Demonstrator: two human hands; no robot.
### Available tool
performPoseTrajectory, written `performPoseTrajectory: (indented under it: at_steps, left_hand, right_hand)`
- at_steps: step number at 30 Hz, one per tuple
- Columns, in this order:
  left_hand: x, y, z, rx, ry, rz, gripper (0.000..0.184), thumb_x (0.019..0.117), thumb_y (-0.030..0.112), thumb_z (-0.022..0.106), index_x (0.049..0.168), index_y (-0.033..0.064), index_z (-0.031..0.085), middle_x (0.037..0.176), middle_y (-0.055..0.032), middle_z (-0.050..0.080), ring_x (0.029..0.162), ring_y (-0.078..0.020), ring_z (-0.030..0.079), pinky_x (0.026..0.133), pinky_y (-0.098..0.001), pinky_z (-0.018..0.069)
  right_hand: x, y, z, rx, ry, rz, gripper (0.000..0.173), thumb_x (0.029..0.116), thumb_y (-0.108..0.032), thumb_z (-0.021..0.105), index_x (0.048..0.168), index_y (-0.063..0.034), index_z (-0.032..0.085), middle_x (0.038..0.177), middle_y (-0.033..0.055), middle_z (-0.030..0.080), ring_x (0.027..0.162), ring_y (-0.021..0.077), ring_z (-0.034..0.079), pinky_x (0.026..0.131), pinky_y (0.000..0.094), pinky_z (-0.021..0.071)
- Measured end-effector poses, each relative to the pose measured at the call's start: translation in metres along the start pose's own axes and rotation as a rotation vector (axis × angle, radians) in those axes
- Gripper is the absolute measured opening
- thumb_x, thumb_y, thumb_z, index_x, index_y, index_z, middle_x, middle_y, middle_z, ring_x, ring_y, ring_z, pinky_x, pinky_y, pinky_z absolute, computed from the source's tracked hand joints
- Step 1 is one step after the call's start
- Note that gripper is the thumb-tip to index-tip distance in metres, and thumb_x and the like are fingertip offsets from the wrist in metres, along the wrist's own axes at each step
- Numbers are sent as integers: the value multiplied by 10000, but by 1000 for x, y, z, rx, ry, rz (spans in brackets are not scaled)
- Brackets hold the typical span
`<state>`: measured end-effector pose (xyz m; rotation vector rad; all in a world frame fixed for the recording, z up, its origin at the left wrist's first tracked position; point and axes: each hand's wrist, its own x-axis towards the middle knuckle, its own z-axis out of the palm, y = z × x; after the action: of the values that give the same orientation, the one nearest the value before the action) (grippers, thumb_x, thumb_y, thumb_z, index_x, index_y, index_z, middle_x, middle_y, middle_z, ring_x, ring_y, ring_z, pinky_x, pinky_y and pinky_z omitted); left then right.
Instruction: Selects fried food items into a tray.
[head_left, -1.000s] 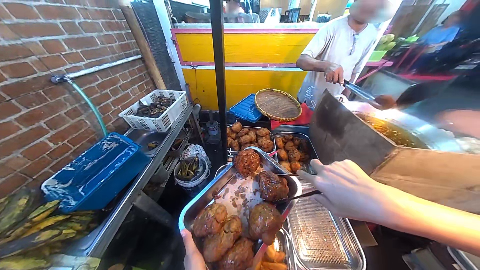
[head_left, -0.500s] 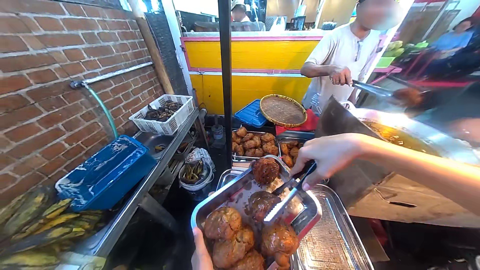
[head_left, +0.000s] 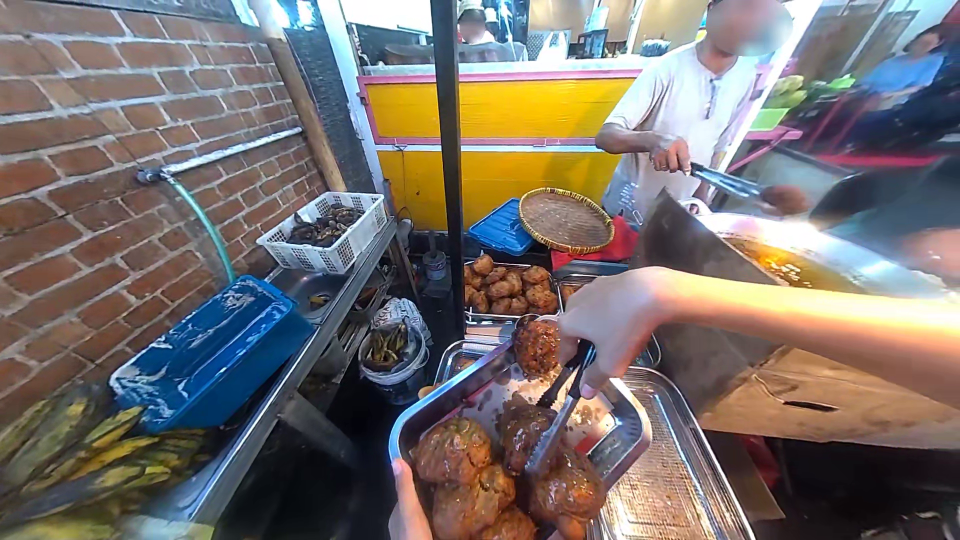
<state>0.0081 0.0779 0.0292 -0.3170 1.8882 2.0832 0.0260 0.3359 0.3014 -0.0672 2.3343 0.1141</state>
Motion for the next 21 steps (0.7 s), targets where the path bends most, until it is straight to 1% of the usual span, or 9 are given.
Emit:
performPoseTrajectory:
  at_steps: [3, 5, 6, 8, 10, 13, 15, 18, 21]
  left_hand:
    - [3, -1, -1, -20, 5, -4, 728, 1080, 570, 195, 1273, 8, 615, 1167, -122, 681, 1091, -111, 652, 962, -345, 541]
    - [6, -2, -5, -38, -12, -11, 723, 1081, 568, 188, 1326, 20, 590, 1234, -124, 662, 1144, -120, 632, 998, -352, 524]
    - [6, -2, -7, -42, -14, -13, 718, 1082, 565, 187, 1339, 24, 582, 1249, -121, 655, 1156, -119, 625, 1005, -350, 518]
    - [8, -2, -9, -49, 3, -11, 716, 1082, 567, 190, 1316, 26, 596, 1202, -117, 676, 1113, -120, 647, 975, -353, 540]
    - [10, 1, -9, -53, -6, -9, 723, 1081, 568, 179, 1313, 25, 597, 1185, -117, 683, 1097, -127, 658, 966, -365, 549]
    - [15, 2, -10, -68, -13, -5, 727, 1078, 578, 177, 1342, 36, 584, 1222, -120, 672, 1123, -138, 651, 980, -372, 544]
    - [18, 1, -9, -92, -21, -5, 720, 1077, 583, 187, 1359, 48, 577, 1237, -120, 673, 1136, -149, 653, 980, -380, 550]
    - [16, 5, -4, -99, -55, -11, 695, 1083, 565, 178, 1371, 61, 559, 1246, -110, 665, 1132, -140, 649, 976, -368, 550]
    - [16, 6, -4, -91, -107, -9, 683, 1088, 551, 161, 1427, 74, 513, 1311, -106, 632, 1188, -130, 618, 1014, -357, 526]
  right_hand:
    - [-11, 13, 13, 17, 138, -8, 406, 954, -507, 679, 1230, -216, 738, 1007, 67, 720, 988, 249, 671, 846, 516, 509]
    - [-27, 28, 24, -8, 322, 10, 411, 942, -564, 654, 1250, -303, 728, 1016, 4, 724, 987, 200, 672, 856, 501, 522]
    - [-35, 38, 31, -25, 447, 19, 422, 934, -591, 642, 1270, -348, 715, 1008, -34, 724, 952, 159, 676, 833, 471, 540]
    - [-41, 55, 48, -101, 687, 55, 474, 909, -628, 635, 1319, -394, 680, 935, -88, 685, 784, 80, 642, 689, 382, 545]
    - [-39, 68, 69, -200, 855, 78, 551, 877, -614, 673, 1373, -377, 652, 931, -62, 657, 676, 95, 614, 573, 359, 515]
    - [-24, 78, 103, -318, 1021, 64, 598, 818, -496, 729, 1389, -340, 652, 907, 26, 615, 544, 163, 573, 441, 375, 465]
    - [-14, 76, 120, -355, 1077, 66, 601, 809, -438, 744, 1392, -323, 655, 911, 63, 606, 543, 195, 580, 431, 380, 468]
    - [0, 70, 134, -400, 1117, 94, 593, 851, -385, 731, 1422, -264, 631, 927, 108, 607, 563, 228, 592, 452, 375, 487]
    - [9, 65, 139, -423, 1141, 108, 579, 850, -313, 739, 1414, -227, 636, 931, 126, 615, 591, 249, 600, 464, 370, 480]
